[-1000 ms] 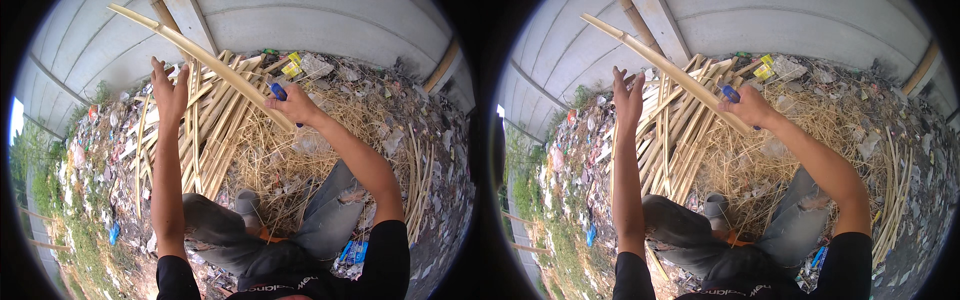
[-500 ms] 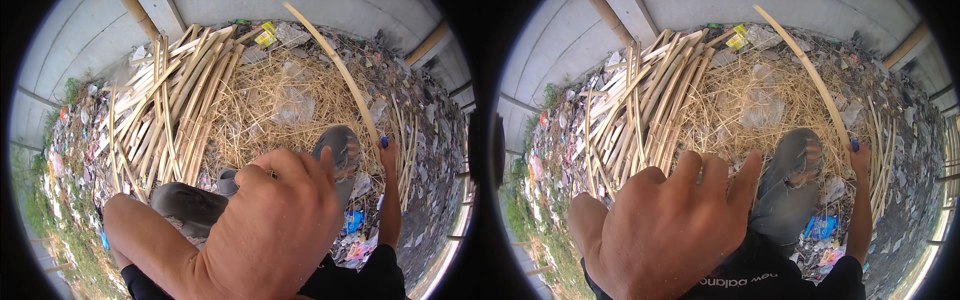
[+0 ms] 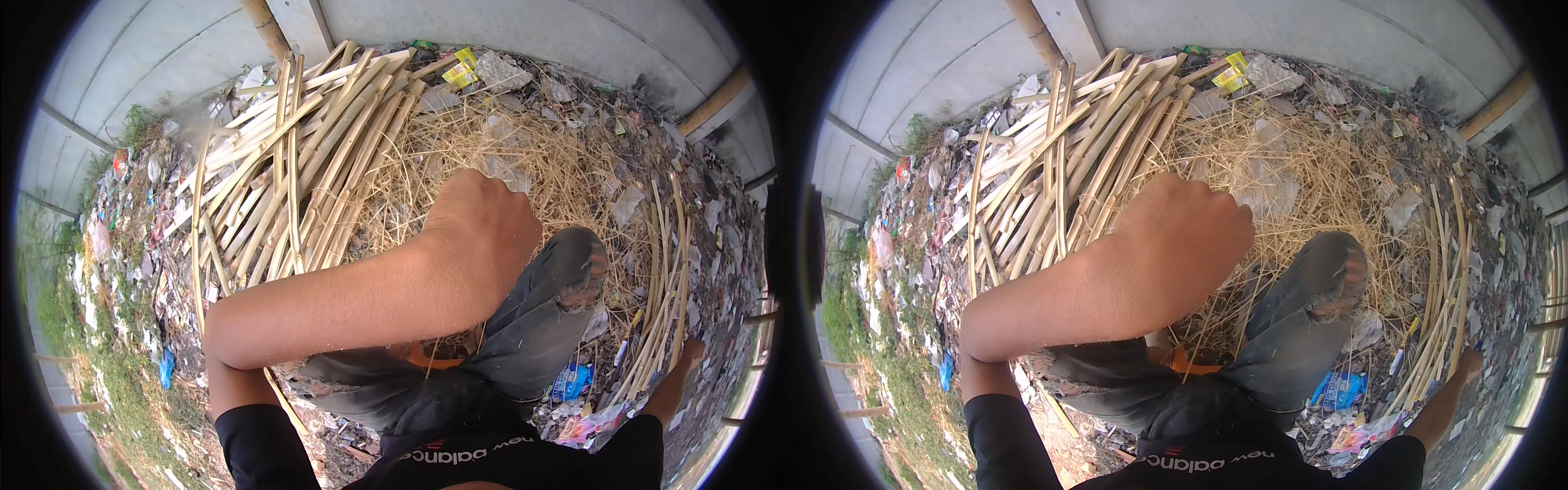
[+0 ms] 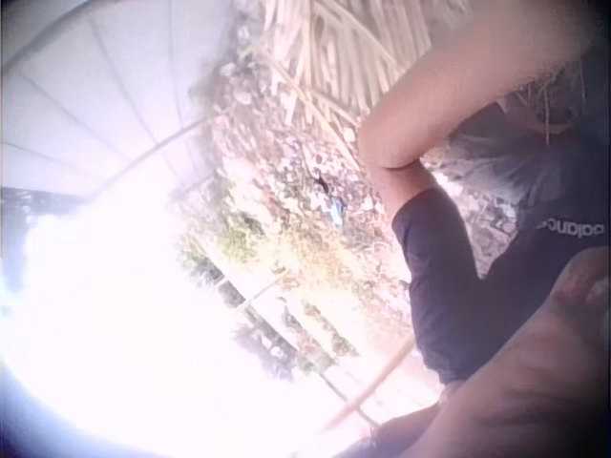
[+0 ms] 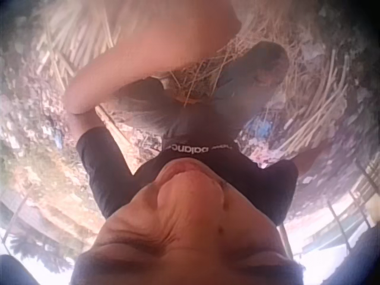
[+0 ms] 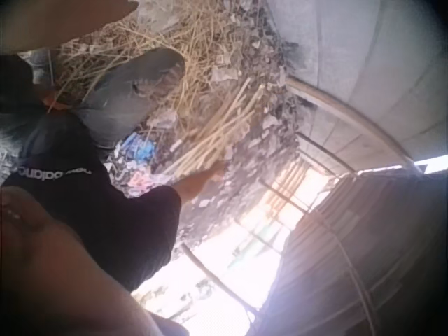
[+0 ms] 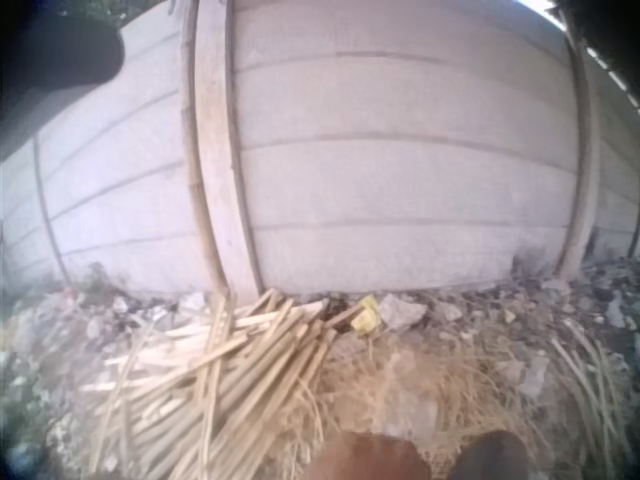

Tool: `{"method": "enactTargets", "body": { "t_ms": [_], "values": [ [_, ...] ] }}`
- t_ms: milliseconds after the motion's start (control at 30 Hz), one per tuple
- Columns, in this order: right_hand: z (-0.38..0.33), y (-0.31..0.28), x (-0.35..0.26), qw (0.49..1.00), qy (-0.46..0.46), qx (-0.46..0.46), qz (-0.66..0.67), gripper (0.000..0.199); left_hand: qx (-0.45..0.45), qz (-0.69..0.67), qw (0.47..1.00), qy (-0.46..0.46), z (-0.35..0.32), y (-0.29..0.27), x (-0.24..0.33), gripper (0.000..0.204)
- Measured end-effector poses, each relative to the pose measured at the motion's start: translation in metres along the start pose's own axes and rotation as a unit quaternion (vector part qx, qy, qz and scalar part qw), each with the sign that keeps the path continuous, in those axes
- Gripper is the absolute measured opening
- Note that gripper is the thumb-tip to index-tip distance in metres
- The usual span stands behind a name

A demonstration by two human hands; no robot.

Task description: The person sits on the ground and uses a knife to split long bamboo poles into thin strips. They hold the bamboo vertically and repeatedly strike it with the knife to separate the material, then place the finished strips into a pile.

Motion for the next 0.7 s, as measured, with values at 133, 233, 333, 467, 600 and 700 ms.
{"method": "enactTargets", "body": {
  "t_ms": [133, 233, 333, 467, 600, 700],
  "values": [
    [-0.051, -0.013, -0.111, 0.978, -0.095, -0.071, 0.17, 0.046, -0.105, -0.029, 0.992, -0.066, 0.008, 0.025, -0.023, 0.025],
    [-0.077, -0.059, -0.208, 0.962, -0.183, -0.065, 0.191, 0.038, -0.144, -0.09, 0.976, -0.136, -0.002, 0.061, -0.07, 0.036],
    [-0.141, -0.139, -0.29, 0.902, -0.3, -0.083, 0.299, 0.029, -0.113, -0.133, 0.962, -0.212, -0.031, 0.117, -0.147, 0.055],
    [-0.197, -0.207, -0.364, 0.841, -0.403, -0.097, 0.347, 0.025, -0.049, -0.184, 0.909, -0.371, -0.125, 0.243, -0.247, 0.057],
    [-0.222, -0.233, -0.381, 0.829, -0.399, -0.105, 0.378, 0.025, -0.026, -0.249, 0.828, -0.502, -0.217, 0.373, -0.269, 0.08],
    [-0.236, -0.238, -0.387, 0.831, -0.395, -0.13, 0.369, 0.023, -0.005, -0.314, 0.748, -0.584, -0.263, 0.461, -0.223, 0.098]
  ]
}}
Point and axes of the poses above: each hand's wrist, its own z-axis towards the middle knuckle, its own y-axis out of the palm, x = y × z, the point moved 3 cm from there along z, towards the middle knuckle, and after that the axes turned 3 degrees about -x, right-handed, at the moved point
